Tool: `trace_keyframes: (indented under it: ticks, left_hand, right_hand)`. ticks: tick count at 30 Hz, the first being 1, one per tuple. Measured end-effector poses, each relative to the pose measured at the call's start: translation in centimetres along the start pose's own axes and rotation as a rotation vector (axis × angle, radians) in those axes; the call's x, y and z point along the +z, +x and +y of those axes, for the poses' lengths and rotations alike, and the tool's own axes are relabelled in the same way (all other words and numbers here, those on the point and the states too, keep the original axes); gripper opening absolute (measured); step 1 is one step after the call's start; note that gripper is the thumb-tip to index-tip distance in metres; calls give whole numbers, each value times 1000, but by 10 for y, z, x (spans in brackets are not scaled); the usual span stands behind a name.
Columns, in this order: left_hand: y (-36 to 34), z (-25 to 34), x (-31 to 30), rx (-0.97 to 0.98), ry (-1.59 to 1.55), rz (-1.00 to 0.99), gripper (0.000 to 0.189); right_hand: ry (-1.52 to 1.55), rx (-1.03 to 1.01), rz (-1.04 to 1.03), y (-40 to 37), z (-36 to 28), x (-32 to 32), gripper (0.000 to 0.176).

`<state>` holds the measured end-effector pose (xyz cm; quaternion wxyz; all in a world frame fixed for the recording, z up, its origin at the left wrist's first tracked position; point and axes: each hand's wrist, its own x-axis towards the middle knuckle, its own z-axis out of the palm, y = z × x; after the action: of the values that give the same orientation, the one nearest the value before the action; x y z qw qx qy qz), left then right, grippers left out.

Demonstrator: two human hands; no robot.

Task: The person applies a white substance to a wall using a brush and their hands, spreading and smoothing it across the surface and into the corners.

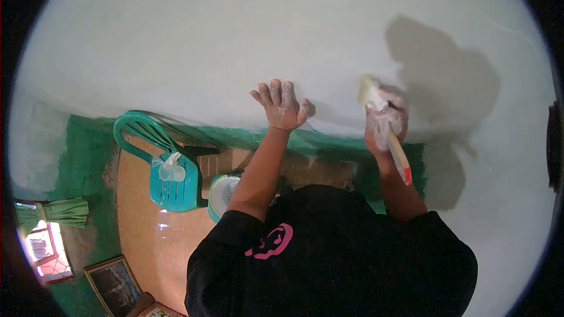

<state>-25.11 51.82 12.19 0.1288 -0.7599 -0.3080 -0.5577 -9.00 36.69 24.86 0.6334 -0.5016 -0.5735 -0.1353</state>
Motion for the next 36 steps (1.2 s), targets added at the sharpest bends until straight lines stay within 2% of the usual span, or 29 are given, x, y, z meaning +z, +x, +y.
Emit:
trace_keyframes:
  ticks: [2, 3, 5, 7, 8, 9, 11, 13, 15, 16, 17, 19, 22, 23, 25, 26, 28, 31, 33, 36]
  left_hand:
    - [-1, -1, 0, 11, 3, 5, 76]
    - [-1, 0, -2, -4, 15, -25, 76]
    - [2, 3, -3, -19, 29, -47, 75]
    - [1, 2, -3, -14, 27, -41, 75]
    - [0, 2, -4, -15, 30, -37, 75]
    - [0, 3, -4, -11, 23, -35, 75]
    - [-1, 1, -3, -6, 19, -31, 75]
    - [-6, -4, -2, 23, 32, -12, 76]
    - [-10, -5, -2, 21, 25, -17, 77]
    - [-12, -5, -2, 17, 17, -24, 77]
    - [-10, -2, -2, 19, 12, -32, 77]
    - [-7, 1, -4, 21, 20, -17, 76]
    - [-7, 1, -5, 18, 17, -35, 76]
    - [-6, 1, -4, 23, 15, -33, 76]
    - [-5, 2, -5, 26, 20, -28, 77]
    - [-5, 2, -6, 27, 24, -25, 77]
    - [-5, 3, -6, 20, 48, -33, 78]
    - [-6, 2, -8, 29, 45, -36, 78]
    - [-10, 0, -7, 38, 44, -32, 78]
    - [-9, 0, -5, 44, 41, -33, 78]
  right_hand:
    - [212, -90, 179, 17, -4, 7, 17]
    - [206, -93, 185, 9, 1, 7, 17]
    - [259, -118, 26, -21, 19, 11, 16]
    - [69, -47, -240, -42, 17, 7, 14]
    - [195, 184, -316, -68, 30, 9, 12]
    - [198, 181, -318, -75, 31, 5, 12]
    - [16, 226, -551, -80, 32, -2, 11]
    - [27, 215, -533, -76, 32, 0, 10]
    - [156, 147, -313, -59, 24, 2, 12]
    - [356, 172, -158, -56, 24, 7, 16]
    - [352, 180, -154, -39, 15, 3, 16]
    - [99, -118, 36, -2, -6, -3, 19]
    - [133, -194, 108, 4, 4, 7, 23]
    - [131, -196, 113, -1, 2, 9, 23]
    - [185, -125, -178, -19, -1, 10, 24]
    - [189, -129, -178, -41, 9, 11, 24]
    - [184, 224, -531, -86, 37, 12, 22]
    - [147, 169, -522, -89, 42, 10, 17]
    - [160, 202, -534, -57, 21, 1, 16]
    - [211, -41, -83, -29, 12, 6, 15]
